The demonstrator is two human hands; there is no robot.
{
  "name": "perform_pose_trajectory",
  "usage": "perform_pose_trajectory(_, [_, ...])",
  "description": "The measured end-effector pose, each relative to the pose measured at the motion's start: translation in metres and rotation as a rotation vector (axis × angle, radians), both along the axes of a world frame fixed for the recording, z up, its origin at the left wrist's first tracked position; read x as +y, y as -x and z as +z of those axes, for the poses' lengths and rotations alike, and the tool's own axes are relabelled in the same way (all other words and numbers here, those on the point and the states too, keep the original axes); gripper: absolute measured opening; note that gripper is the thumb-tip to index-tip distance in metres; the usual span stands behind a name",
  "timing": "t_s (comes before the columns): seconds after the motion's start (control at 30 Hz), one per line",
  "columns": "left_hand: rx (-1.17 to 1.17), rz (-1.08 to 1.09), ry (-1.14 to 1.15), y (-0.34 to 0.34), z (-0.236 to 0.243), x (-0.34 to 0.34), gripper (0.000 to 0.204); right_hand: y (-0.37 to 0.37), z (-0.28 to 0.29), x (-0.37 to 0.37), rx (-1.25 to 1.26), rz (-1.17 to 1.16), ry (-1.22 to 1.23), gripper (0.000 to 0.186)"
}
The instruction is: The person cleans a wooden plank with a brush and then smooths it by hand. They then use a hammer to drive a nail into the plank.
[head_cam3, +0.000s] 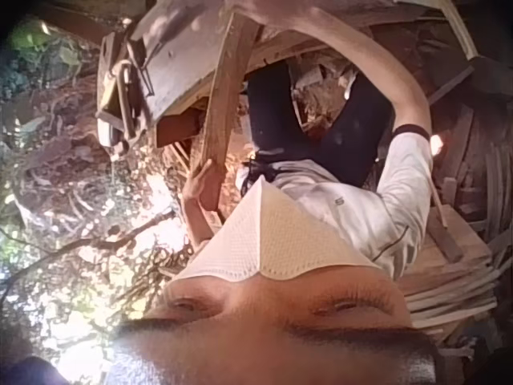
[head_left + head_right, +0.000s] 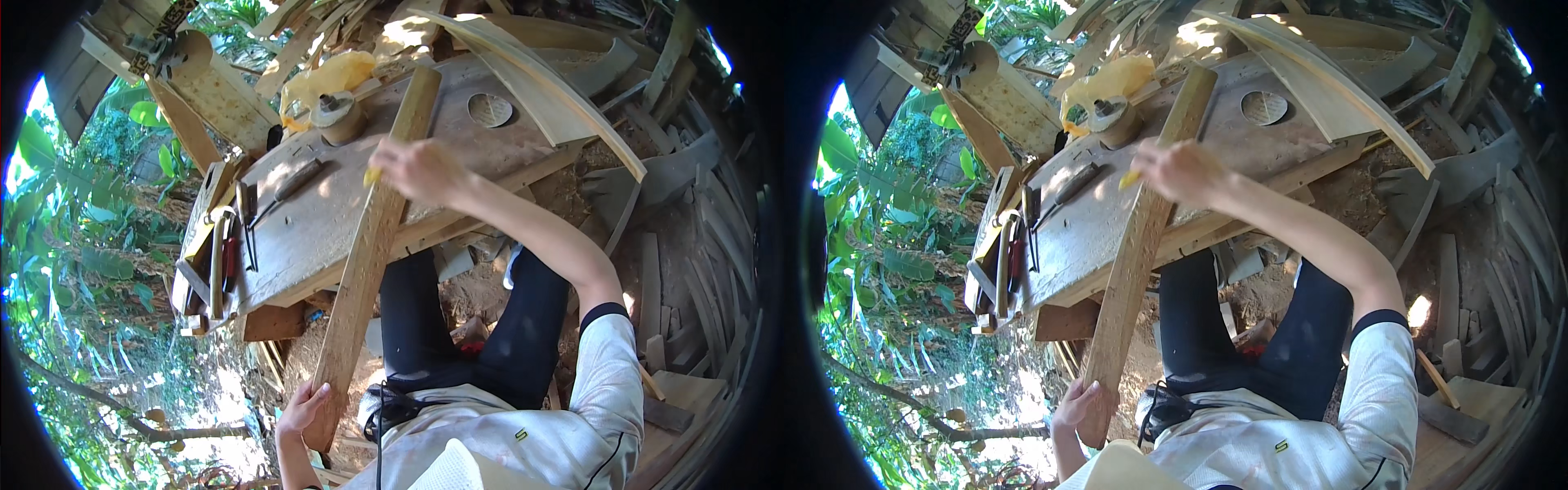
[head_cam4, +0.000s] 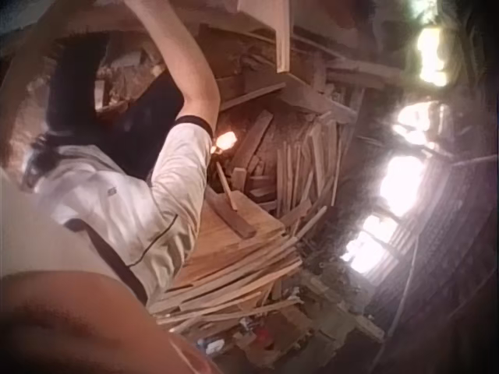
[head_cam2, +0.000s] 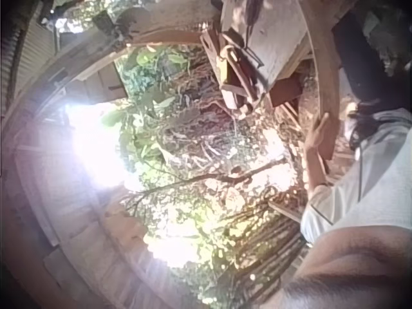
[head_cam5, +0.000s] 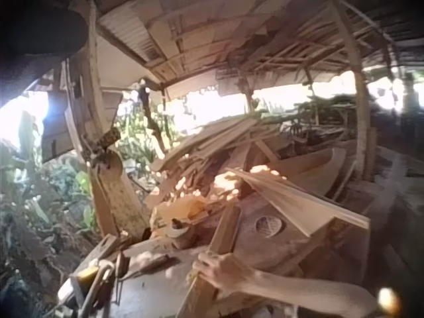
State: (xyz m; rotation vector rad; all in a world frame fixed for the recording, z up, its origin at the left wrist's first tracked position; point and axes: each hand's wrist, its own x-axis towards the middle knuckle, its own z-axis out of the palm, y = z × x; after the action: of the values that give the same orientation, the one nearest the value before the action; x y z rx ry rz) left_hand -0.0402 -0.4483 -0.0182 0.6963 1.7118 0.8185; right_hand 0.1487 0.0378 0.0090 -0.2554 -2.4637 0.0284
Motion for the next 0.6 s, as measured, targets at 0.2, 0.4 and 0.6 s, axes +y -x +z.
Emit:
perform_pose_trajectory(0.2, [0.293, -0.096, -0.021, -0.040, 0.063, 0.041, 0.024, -0.021, 0.050, -0.083, 0.181, 0.481, 0.288, 0.014])
perform_pose_trajectory(0.4, [0.495, -0.095, 0.053, -0.050, 0.069, 0.044, 0.026, -0.039, 0.086, -0.043, 0.080, 0.157, 0.421, 0.020])
perform_pose_trajectory(0.6, [0.450, -0.124, 0.110, -0.054, 0.070, 0.051, 0.028, -0.046, 0.079, -0.056, 0.163, 0.209, 0.373, 0.025])
